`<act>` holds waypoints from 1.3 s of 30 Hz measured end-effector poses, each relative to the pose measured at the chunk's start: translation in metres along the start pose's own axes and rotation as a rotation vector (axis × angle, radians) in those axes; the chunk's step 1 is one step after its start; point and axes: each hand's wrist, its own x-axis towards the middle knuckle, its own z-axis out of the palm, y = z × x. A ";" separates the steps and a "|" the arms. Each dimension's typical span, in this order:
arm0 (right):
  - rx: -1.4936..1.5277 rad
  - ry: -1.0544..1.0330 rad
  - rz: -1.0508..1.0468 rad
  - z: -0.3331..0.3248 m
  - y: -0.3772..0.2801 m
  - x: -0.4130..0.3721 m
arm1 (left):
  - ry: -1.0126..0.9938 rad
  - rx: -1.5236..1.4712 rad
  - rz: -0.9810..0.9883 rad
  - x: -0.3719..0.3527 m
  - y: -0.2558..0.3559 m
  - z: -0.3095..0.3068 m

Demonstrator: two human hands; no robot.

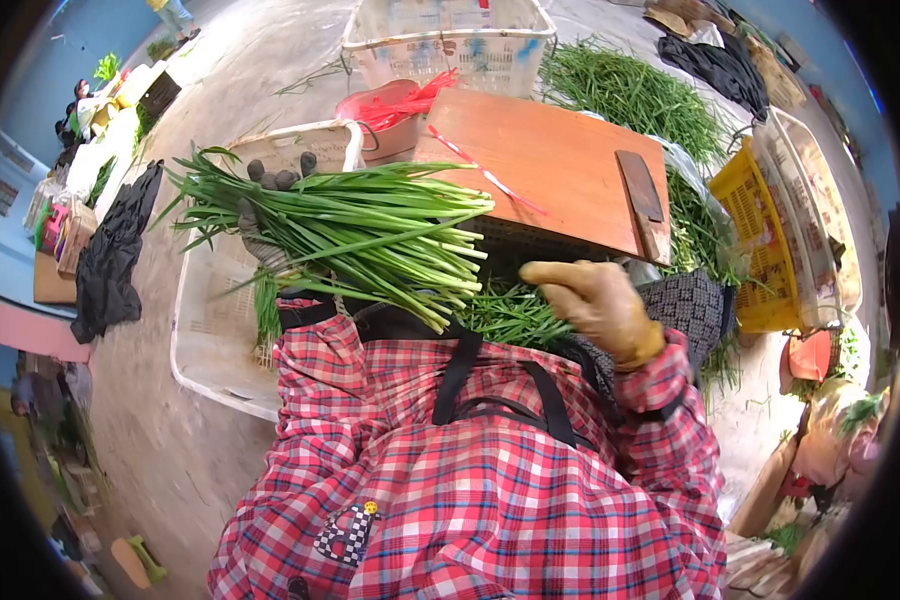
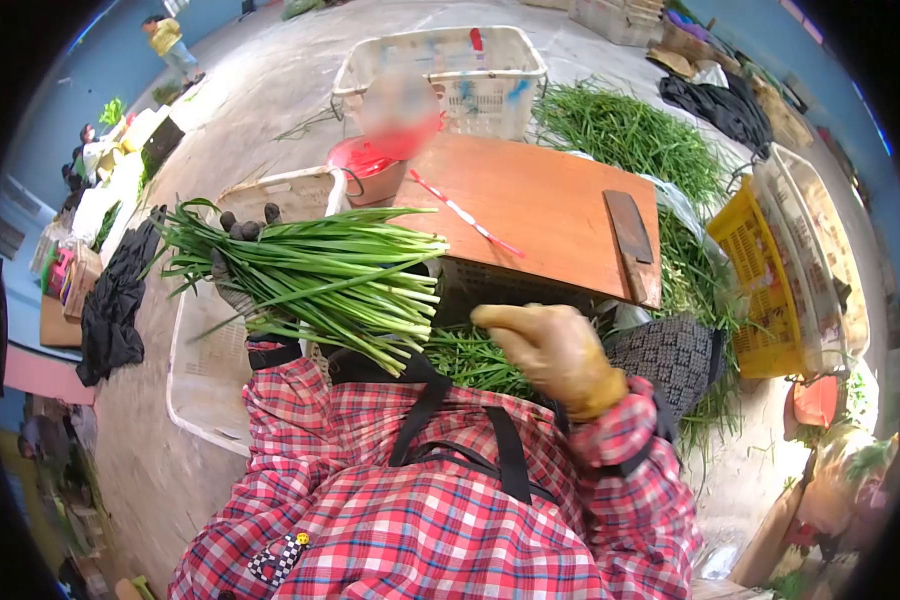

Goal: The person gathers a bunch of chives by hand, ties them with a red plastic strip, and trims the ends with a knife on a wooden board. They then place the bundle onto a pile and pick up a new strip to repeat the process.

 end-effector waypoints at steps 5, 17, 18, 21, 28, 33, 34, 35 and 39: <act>-0.163 -0.058 -0.057 0.049 -0.021 0.041 | -0.129 -0.040 -0.082 0.003 -0.004 -0.001; 0.391 -0.290 0.107 0.005 0.009 0.037 | 0.220 0.087 -0.233 0.009 0.005 -0.047; 0.373 -0.272 0.123 -0.002 0.023 0.030 | 0.241 0.094 -0.302 0.008 0.009 -0.052; 0.075 -0.440 0.323 -0.027 0.064 -0.005 | 0.396 0.134 -0.206 0.007 0.011 -0.058; 0.152 -0.018 0.076 0.010 0.018 0.001 | 0.171 0.091 -0.205 0.006 0.014 -0.054; 0.160 -0.082 0.140 0.052 -0.005 0.042 | 0.104 0.059 -0.140 0.002 0.003 -0.020; 0.234 -0.054 0.178 0.060 0.000 0.046 | 0.162 0.030 -0.103 0.003 0.002 -0.020; 0.307 -0.026 0.218 0.067 0.003 0.047 | 0.165 0.032 -0.100 0.000 0.001 -0.016; 0.093 -0.052 0.198 0.066 0.005 0.044 | 0.108 0.059 -0.140 -0.003 0.000 -0.009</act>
